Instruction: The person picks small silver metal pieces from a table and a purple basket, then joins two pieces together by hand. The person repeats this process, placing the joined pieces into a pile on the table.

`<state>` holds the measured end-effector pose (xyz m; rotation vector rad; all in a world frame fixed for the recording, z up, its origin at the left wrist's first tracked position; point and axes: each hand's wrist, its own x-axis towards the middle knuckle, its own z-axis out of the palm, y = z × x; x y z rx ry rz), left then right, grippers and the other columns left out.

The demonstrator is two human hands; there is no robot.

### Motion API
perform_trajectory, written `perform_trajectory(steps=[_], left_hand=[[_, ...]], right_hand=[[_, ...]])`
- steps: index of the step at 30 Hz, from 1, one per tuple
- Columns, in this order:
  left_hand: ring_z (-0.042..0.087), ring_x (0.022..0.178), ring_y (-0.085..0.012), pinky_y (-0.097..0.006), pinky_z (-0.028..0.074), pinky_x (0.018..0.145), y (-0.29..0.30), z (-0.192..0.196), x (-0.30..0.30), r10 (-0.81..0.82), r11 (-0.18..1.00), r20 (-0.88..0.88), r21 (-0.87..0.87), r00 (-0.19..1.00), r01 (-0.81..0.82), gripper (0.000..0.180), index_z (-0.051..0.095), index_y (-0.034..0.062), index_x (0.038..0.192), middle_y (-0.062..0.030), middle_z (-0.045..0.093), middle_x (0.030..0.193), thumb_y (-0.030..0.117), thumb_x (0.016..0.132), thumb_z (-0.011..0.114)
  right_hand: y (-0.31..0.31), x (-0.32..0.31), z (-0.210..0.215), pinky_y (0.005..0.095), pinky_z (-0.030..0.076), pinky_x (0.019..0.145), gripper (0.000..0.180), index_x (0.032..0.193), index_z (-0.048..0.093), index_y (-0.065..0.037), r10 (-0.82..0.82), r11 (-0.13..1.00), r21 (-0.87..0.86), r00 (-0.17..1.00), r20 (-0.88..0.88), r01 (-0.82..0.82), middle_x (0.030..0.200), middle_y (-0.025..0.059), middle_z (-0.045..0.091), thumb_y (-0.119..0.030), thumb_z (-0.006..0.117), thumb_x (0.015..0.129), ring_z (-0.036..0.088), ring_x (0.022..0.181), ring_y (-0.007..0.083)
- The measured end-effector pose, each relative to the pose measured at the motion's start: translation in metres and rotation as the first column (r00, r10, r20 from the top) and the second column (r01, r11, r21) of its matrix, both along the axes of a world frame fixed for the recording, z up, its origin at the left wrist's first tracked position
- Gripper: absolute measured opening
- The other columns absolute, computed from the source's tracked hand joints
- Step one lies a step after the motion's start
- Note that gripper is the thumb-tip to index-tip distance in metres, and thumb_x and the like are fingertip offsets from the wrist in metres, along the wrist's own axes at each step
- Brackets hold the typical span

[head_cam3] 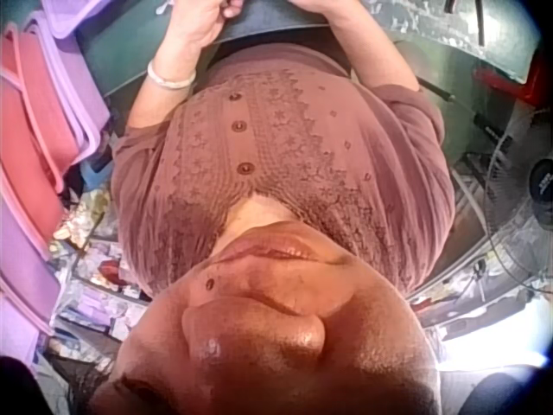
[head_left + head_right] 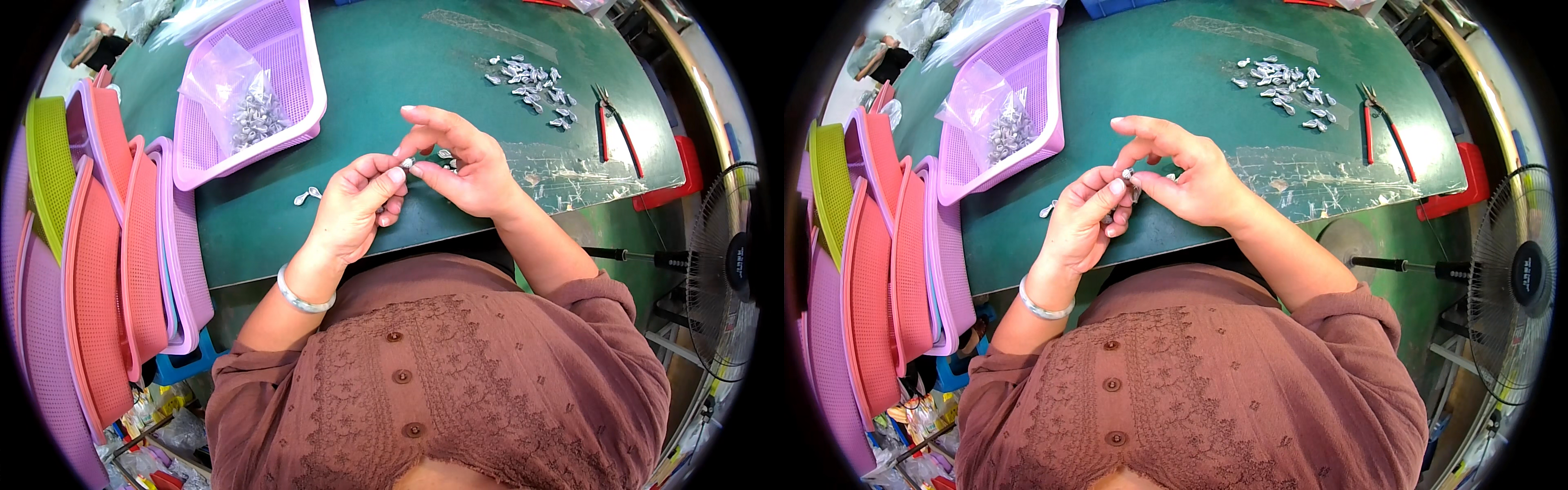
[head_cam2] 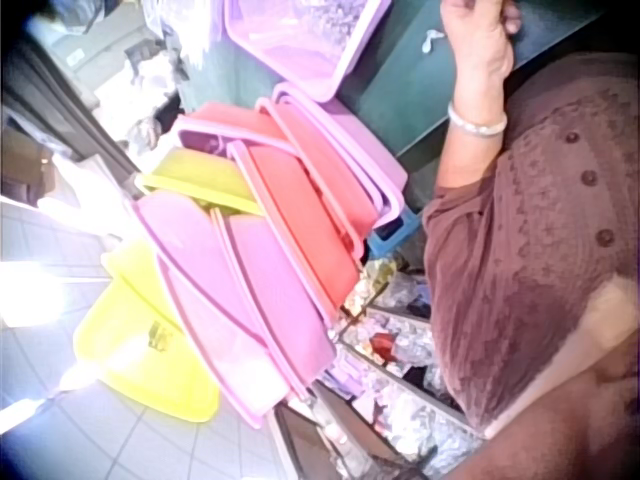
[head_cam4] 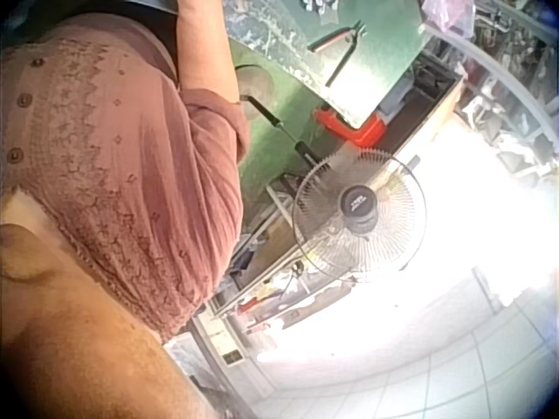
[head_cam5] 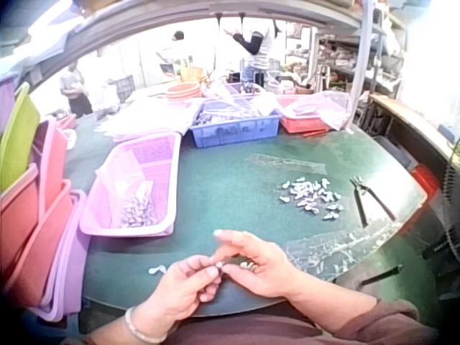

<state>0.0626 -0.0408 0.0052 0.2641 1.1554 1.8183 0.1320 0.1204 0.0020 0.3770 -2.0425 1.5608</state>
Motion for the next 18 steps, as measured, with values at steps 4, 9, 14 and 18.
perform_trajectory(steps=[4, 9, 14, 18], left_hand=[[0.045, 0.056, -0.0046, -0.016, 0.034, 0.045, -0.0002, -0.0006, -0.0017, 0.009, 0.999, -0.010, 0.036, 1.000, -0.009, 0.008, 0.057, 0.0052, 0.088, 0.0002, 0.053, 0.072, 0.012, 0.085, 0.058], [0.045, 0.056, -0.0050, -0.017, 0.033, 0.044, -0.0002, 0.0035, -0.0008, 0.038, 0.999, -0.007, 0.033, 0.999, -0.038, 0.007, 0.057, 0.0051, 0.086, -0.0001, 0.053, 0.071, 0.012, 0.085, 0.057], [0.045, 0.056, -0.0055, -0.017, 0.033, 0.044, -0.0018, 0.0044, -0.0016, 0.021, 1.000, 0.001, 0.014, 1.000, -0.021, 0.011, 0.058, 0.0049, 0.084, -0.0001, 0.053, 0.070, 0.015, 0.087, 0.054], [0.046, 0.056, -0.0062, -0.017, 0.033, 0.044, -0.0027, 0.0034, -0.0023, 0.015, 1.000, 0.002, 0.020, 1.000, -0.015, 0.015, 0.059, 0.0048, 0.083, 0.0000, 0.053, 0.070, 0.017, 0.088, 0.052]], right_hand=[[0.0003, -0.0009, -0.0026, 0.0252, 0.043, 0.068, 0.054, 0.123, 0.045, -0.008, -0.020, 1.000, -0.017, 1.000, 0.000, 0.020, 0.086, 0.0032, 0.062, 0.006, 0.058, 0.072, 0.054, 0.077, 0.0125], [-0.0006, -0.0015, -0.0035, 0.0247, 0.043, 0.067, 0.052, 0.123, 0.046, -0.008, -0.048, 0.998, -0.031, 0.999, 0.019, 0.048, 0.085, 0.0032, 0.062, 0.004, 0.059, 0.074, 0.054, 0.075, 0.0116], [-0.0002, -0.0016, -0.0038, 0.0245, 0.044, 0.067, 0.050, 0.122, 0.046, -0.006, -0.058, 0.998, -0.034, 0.997, 0.048, 0.060, 0.084, 0.0037, 0.062, 0.003, 0.059, 0.075, 0.055, 0.073, 0.0109], [-0.0009, -0.0019, -0.0049, 0.0245, 0.045, 0.068, 0.049, 0.122, 0.045, -0.005, -0.060, 0.996, -0.056, 0.996, 0.063, 0.064, 0.083, 0.0038, 0.062, 0.002, 0.060, 0.075, 0.055, 0.072, 0.0108]])
